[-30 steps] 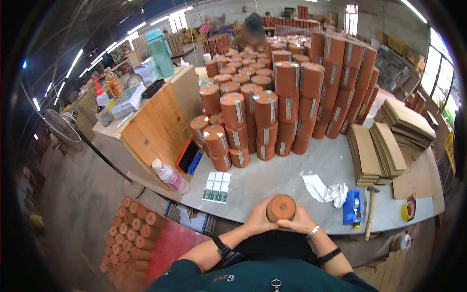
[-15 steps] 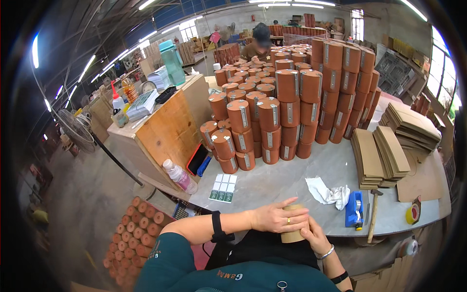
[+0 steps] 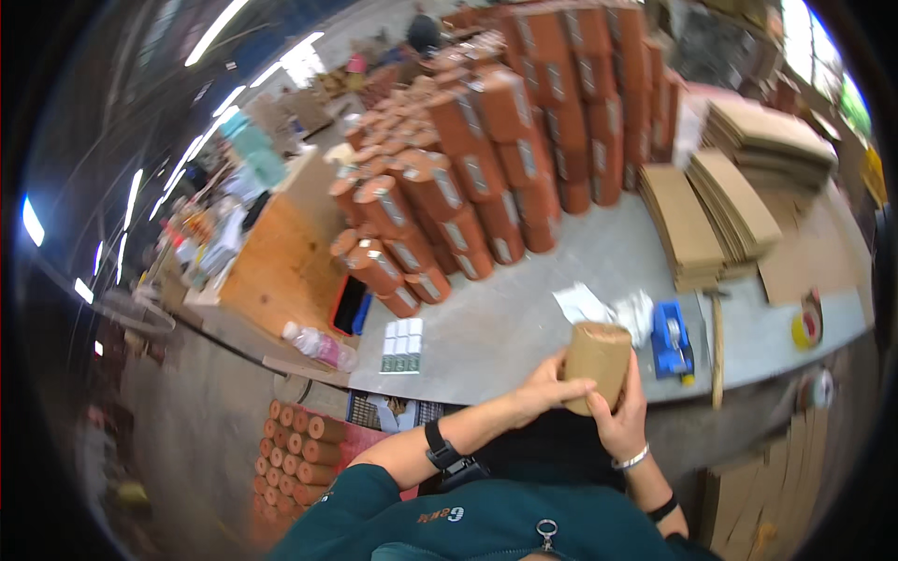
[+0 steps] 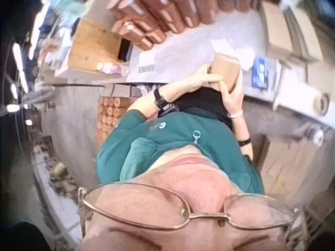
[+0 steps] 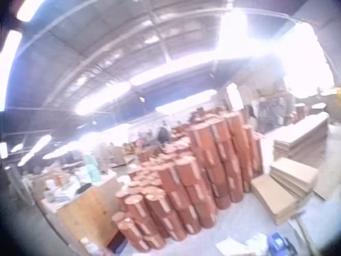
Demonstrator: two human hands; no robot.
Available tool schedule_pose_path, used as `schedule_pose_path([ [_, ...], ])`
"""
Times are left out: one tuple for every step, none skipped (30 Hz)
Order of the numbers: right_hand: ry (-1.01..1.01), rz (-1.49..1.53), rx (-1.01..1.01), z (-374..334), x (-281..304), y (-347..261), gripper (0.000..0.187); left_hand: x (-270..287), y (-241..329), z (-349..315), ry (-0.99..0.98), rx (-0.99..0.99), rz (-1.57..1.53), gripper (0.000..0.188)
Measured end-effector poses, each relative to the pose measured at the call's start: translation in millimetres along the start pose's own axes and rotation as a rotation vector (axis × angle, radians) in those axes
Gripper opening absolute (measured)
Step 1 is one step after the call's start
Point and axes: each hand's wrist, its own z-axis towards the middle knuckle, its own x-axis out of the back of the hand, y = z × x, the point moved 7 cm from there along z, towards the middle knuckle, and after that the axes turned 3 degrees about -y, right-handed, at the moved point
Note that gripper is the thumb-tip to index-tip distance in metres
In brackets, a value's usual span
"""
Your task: Applying adhesive labels to cylindrical brown products and wrapping them in protective cardboard.
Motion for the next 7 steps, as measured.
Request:
schedule_pose_path([
  [-0.002, -0.106, 0.022, -1.1, 4.5, -2.6, 0.092, -3.4, -4.2, 1.2, -0.018, 0.003, -0.066, 0.088],
  [0.007, -0.208, 0.033, -3.5, 10.9, -2.1, 0.093, -4.0, -7.9, 2.1, 0.011, -0.010, -0.052, 0.086],
  [0.012, -0.188, -0.014, -10.4, 16.3, 4.3, 0.094, -3.3, -14.1, 5.0, 0.024, 0.030, -0.042, 0.083],
  [0.016, -0.185, -0.036, -15.1, 19.6, 8.9, 0.095, -8.0, -11.0, 9.2, -0.034, -0.021, -0.113, 0.082],
  [0.046, -0.175, -0.025, -14.1, 23.5, 10.3, 0.096, -12.0, -8.0, 12.2, -0.024, -0.043, -0.114, 0.080],
  [0.059, -0.173, 0.001, -13.6, 25.4, 8.3, 0.098, -17.5, -5.7, 16.1, -0.038, -0.030, -0.105, 0.079],
  [0.074, -0.194, 0.030, -11.7, 28.7, 3.9, 0.100, -23.1, -4.4, 21.0, -0.037, 0.017, -0.076, 0.078],
])
